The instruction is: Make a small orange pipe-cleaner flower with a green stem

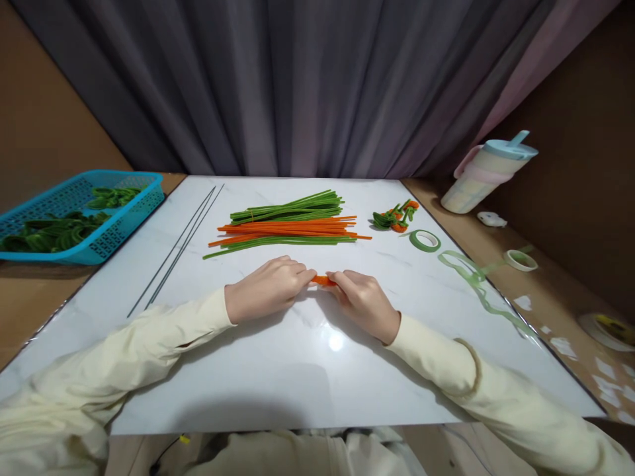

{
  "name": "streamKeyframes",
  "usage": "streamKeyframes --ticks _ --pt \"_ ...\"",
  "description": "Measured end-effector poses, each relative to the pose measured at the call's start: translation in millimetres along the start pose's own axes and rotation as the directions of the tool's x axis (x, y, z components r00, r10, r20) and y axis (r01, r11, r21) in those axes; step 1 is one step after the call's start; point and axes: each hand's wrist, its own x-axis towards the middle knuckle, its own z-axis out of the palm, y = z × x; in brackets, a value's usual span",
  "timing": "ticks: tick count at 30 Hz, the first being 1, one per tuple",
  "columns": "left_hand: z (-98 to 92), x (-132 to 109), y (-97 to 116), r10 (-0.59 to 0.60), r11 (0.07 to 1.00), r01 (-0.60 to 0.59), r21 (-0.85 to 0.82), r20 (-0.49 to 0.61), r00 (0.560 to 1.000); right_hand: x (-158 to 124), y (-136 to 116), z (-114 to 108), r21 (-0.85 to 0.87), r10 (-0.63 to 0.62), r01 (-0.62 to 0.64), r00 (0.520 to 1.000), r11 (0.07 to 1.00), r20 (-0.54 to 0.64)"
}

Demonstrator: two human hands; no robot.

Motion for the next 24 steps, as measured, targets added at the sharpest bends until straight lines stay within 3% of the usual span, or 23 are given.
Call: streamKeyframes --ticks 7,13,20,24 --pt "15.7 1 4 -0.098 0.967 0.092 -0.238 -0.013 0.995 3 -5 0 0.021 -0.042 0.041 0.998 0.999 0.037" --pt "16.4 2 10 -0.211 0.862 0.211 -0.461 0.052 0.976 6 -10 -1 -0.074 -0.195 0.194 0.981 0.978 -0.007" --pt "15.7 3 10 -0.169 0.756 0.199 -0.623 0.107 0.980 5 -11 -1 -0.073 -0.275 0.275 0.961 0.959 0.014" --pt "1.3 2 3 -0.013 0.745 0.129 -0.655 0.179 0.984 1 -12 -5 -0.021 -0.277 0.277 0.961 0.961 0.000"
